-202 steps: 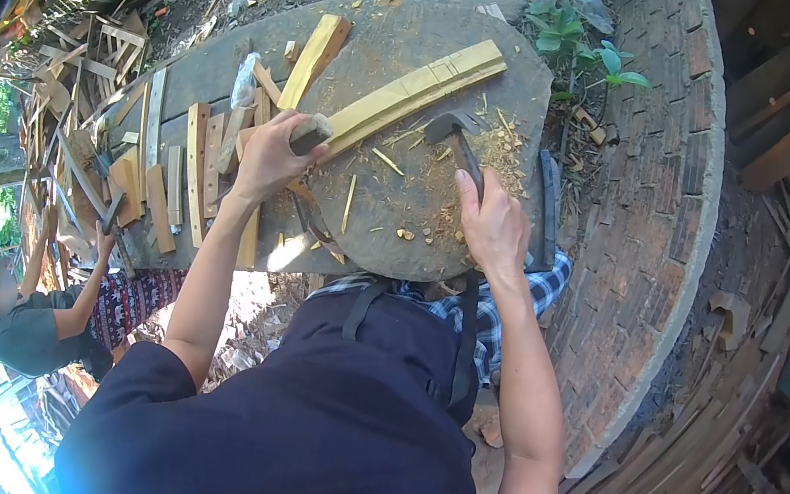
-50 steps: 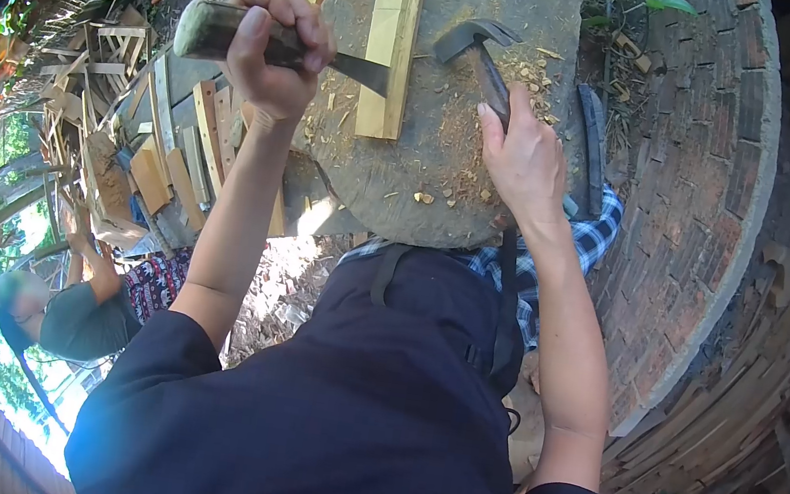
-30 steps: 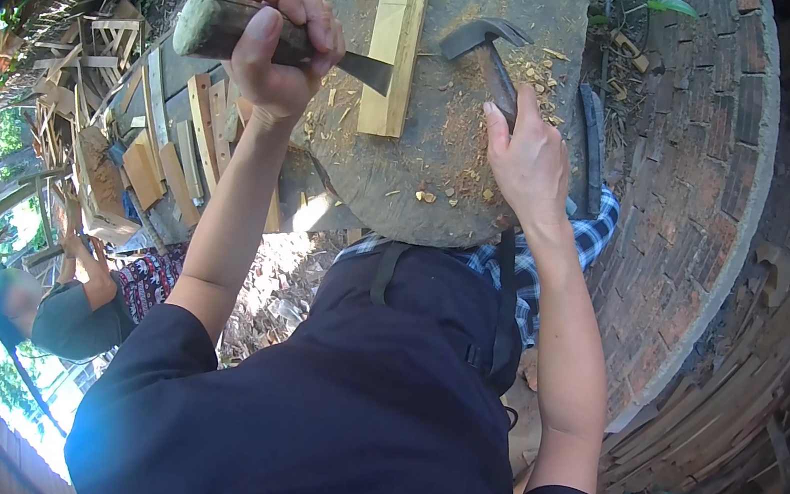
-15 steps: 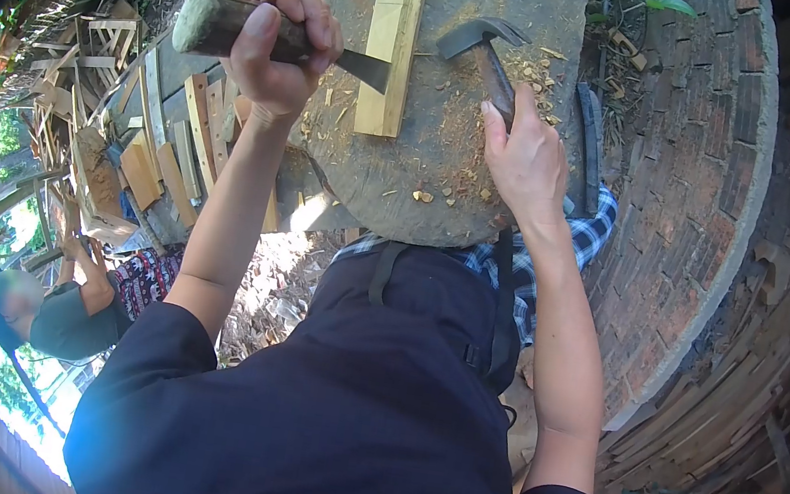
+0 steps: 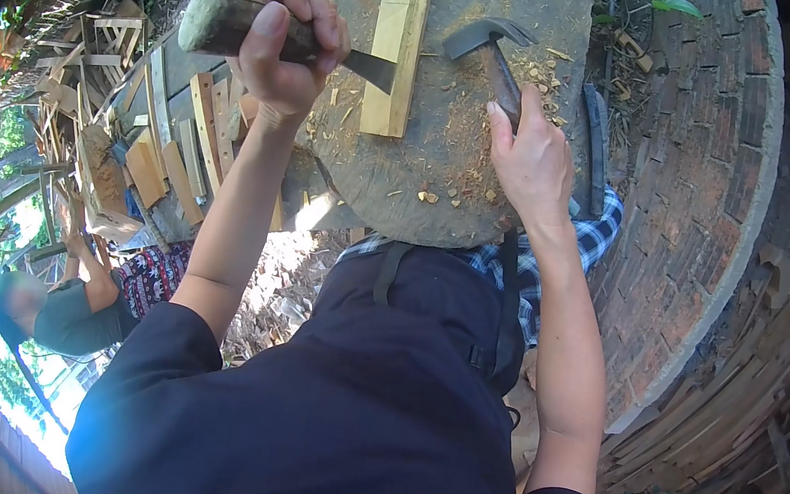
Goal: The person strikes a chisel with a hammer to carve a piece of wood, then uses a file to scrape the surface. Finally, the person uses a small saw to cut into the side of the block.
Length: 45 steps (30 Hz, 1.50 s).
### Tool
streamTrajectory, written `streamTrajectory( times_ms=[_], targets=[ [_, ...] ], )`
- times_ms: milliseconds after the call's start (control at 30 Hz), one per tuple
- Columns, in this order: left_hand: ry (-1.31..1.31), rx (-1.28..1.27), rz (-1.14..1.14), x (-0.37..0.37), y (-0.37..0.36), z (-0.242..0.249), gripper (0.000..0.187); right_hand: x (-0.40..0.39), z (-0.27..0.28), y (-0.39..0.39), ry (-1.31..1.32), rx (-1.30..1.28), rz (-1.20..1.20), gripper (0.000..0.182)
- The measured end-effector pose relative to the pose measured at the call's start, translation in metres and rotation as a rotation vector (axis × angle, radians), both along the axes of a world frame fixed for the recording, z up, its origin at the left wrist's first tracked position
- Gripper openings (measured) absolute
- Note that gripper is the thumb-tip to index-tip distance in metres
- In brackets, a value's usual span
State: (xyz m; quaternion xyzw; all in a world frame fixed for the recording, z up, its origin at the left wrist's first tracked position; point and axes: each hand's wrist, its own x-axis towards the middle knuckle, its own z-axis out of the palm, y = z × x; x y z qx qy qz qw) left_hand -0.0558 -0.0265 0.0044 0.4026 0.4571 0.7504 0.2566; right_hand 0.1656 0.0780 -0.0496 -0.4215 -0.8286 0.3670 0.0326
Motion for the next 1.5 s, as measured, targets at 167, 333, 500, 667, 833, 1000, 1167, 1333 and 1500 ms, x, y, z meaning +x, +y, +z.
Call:
streamTrajectory(
  times_ms=[167, 333, 500, 667, 833, 1000, 1167, 1333, 1500],
  targets=[
    [0.107, -0.051, 0.105, 0.008, 0.002, 0.004, 0.028, 0.000, -0.002, 0.000, 0.006, 0.010, 0.000, 0.040],
    [0.114, 0.046, 0.050, 0.020, 0.006, -0.006, 0.014, 0.001, 0.001, 0.001, -0.029, 0.012, -0.014, 0.041],
    [0.029, 0.116, 0.072, 0.022, 0.007, 0.011, 0.016, 0.001, -0.005, 0.001, 0.008, 0.011, -0.001, 0.041],
    [0.035, 0.109, 0.071, 0.013, -0.001, 0.008, 0.014, 0.001, -0.006, 0.001, 0.036, 0.029, 0.000, 0.040],
    [0.040, 0.113, 0.092, 0.014, -0.002, 0.001, 0.014, 0.000, -0.006, 0.000, 0.009, 0.042, 0.000, 0.040],
    [0.041, 0.118, 0.094, 0.014, 0.000, -0.001, 0.013, 0.001, -0.005, -0.001, 0.007, 0.042, -0.006, 0.041],
    [0.038, 0.122, 0.078, 0.016, 0.001, -0.001, 0.015, 0.000, -0.005, 0.001, 0.017, 0.038, -0.011, 0.042],
    [0.130, 0.006, 0.096, 0.016, -0.001, 0.001, 0.029, 0.000, -0.004, 0.000, 0.014, 0.032, -0.020, 0.043],
    [0.134, -0.020, 0.087, 0.013, -0.001, 0.003, 0.031, 0.001, -0.006, 0.002, 0.015, 0.003, -0.019, 0.043]
  ],
)
